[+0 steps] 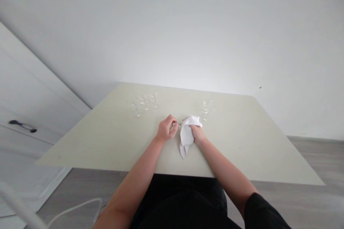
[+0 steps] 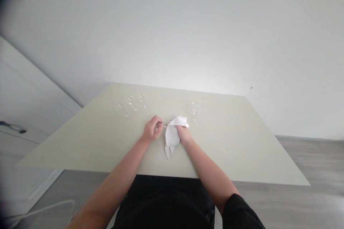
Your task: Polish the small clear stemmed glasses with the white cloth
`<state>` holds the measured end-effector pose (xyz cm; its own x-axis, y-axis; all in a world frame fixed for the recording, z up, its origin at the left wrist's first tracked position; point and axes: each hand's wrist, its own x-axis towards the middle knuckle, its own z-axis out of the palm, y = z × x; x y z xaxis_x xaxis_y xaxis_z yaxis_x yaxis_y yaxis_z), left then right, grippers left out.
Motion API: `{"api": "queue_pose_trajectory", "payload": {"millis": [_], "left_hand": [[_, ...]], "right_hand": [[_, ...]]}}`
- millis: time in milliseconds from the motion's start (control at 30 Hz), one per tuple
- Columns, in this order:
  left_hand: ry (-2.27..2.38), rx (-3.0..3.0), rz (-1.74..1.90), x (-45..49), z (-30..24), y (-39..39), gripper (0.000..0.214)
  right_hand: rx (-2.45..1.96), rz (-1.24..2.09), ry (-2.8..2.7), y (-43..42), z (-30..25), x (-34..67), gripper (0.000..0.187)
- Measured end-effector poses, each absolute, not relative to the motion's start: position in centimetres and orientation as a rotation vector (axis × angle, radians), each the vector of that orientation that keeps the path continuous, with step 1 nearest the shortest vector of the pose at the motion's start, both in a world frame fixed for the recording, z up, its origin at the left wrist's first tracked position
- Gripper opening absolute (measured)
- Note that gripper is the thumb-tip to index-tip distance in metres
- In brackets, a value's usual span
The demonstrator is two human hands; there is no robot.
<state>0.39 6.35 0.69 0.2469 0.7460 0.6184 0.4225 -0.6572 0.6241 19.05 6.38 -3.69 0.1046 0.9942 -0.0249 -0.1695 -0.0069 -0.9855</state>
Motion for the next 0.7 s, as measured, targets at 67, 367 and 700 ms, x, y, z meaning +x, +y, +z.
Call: {"api": "queue_pose_trajectory", "payload": {"millis": [67,367,700], "left_hand": [[1.086,2.191,1.404,0.3,0.6,6.4,0.023],[1.123,1.512,1.167,0.7,0.0,8.8,0.036],[1.037,1.883,1.291,0.9,0.0,7.4,0.044]], "right_hand": [[-1.17,1.28,-0.999,6.1,-3.4,19.2,0.032],[-0.82,1.096,-1.332,6.0,-1.8,19.9,0.054],[-1.09,1.07,-1.107,6.3,-3.0,19.8,0.039]]}}
